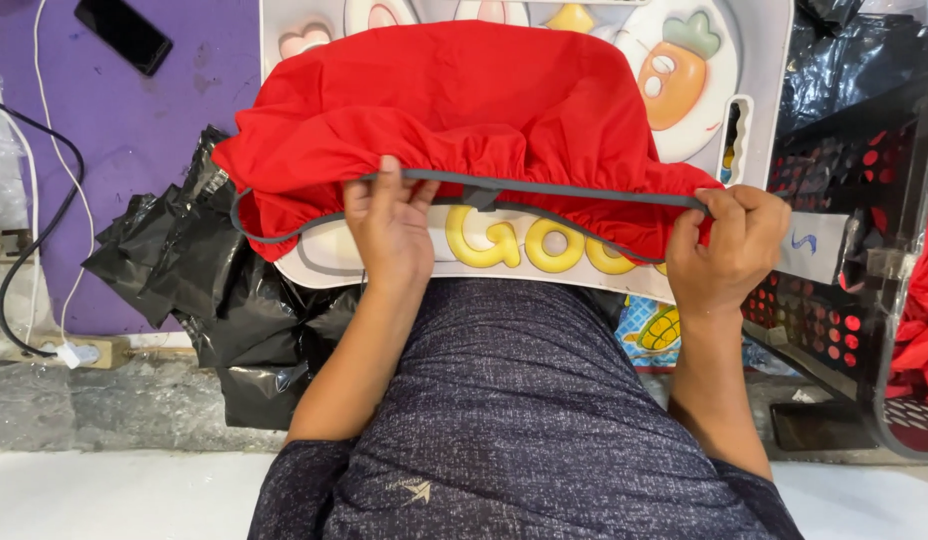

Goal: Trimming loose threads from red fabric covers using scissors and inspecting the elastic bands.

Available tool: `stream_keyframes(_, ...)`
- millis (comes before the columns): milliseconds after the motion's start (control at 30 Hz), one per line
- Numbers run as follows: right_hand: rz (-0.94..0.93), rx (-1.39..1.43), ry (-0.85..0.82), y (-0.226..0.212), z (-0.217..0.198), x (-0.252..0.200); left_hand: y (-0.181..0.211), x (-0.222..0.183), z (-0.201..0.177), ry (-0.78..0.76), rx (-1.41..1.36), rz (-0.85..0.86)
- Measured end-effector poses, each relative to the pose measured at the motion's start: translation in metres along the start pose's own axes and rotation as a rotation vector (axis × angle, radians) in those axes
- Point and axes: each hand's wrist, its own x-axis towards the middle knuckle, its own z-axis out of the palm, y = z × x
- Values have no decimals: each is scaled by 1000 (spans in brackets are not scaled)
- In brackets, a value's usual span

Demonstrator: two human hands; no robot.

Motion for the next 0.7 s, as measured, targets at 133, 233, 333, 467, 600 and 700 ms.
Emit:
stream_keyframes(133,64,-45,-62,10,-3,-3,23,11,-9,76,-113,53)
stream_keyframes(233,92,-66,-58,20,-6,-3,53,25,-28,180,-182,87)
stream_keyframes(333,207,-201,-89,35,-8,-10,86,38,-53,188,-226,92)
stream_keyframes(467,316,-209,-162,60,-16,-19,120,42,-76,235,-138,174)
stream_keyframes(600,910,557,-318,66,-24,-11,134,35,-92,306,-83,-19)
stream_keyframes(700,1013,864,-372,71,-26,-5,146,30,-84,283,-139,-93)
